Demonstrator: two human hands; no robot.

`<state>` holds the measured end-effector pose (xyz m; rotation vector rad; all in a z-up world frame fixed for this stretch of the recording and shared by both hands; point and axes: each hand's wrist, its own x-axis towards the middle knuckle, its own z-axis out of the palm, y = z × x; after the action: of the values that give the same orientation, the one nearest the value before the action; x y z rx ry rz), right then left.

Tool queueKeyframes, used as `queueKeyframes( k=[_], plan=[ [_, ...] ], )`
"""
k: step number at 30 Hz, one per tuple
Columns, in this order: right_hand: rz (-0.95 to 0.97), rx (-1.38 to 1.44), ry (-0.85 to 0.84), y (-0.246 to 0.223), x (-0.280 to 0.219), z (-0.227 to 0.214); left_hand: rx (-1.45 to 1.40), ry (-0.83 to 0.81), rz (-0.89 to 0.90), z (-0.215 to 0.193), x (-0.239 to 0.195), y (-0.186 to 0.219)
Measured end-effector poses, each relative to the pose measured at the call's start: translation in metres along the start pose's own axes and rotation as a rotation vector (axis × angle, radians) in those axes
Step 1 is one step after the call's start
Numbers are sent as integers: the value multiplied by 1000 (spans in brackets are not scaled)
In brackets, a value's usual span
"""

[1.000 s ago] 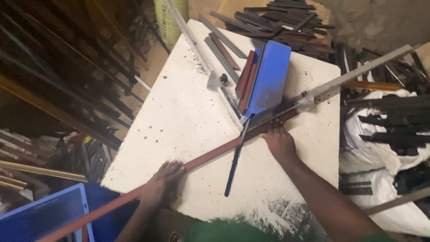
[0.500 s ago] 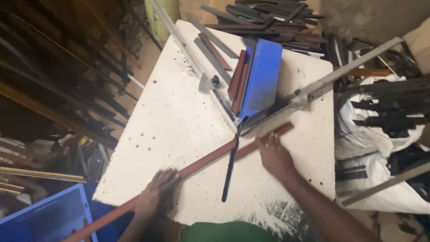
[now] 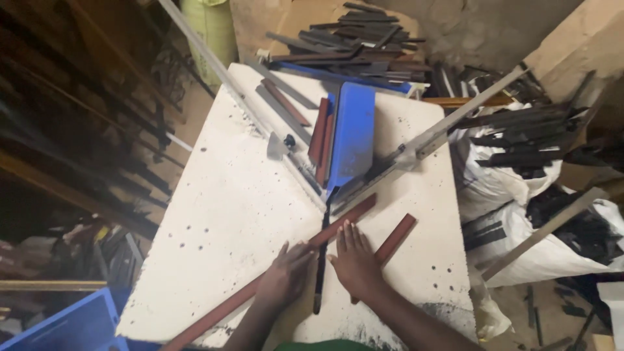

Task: Cutting several pieces of wood molding using a miter cutter for picture frames.

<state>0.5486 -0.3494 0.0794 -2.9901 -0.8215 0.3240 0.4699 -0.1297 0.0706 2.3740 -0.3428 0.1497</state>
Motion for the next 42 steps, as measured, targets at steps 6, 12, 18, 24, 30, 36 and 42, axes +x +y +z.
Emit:
queueKeyframes(
  k=[6,12,18,24,30,36,42],
  plan=[
    [113,-174,127,71,54,12,95,9,64,-2,-64,-53],
    [27,-204,209,113,60,16,260,-149,23,-17,-126,-119],
    [-25,-169,323,107,71,3,253,-82,-50,-53,-109,-64],
    [-108,-442,490,114,82,14,232,-85,-81,-53,-106,-64],
    [-20,-417,403,107,76,6,259,-64,-114,-53,-108,-57],
    [-52,-365,253,107,77,-7,251,-25,-119,-57,-103,-52],
    [62,-19,-116,84,33,-45,264,-156,-148,-58,-98,-58]
  ],
)
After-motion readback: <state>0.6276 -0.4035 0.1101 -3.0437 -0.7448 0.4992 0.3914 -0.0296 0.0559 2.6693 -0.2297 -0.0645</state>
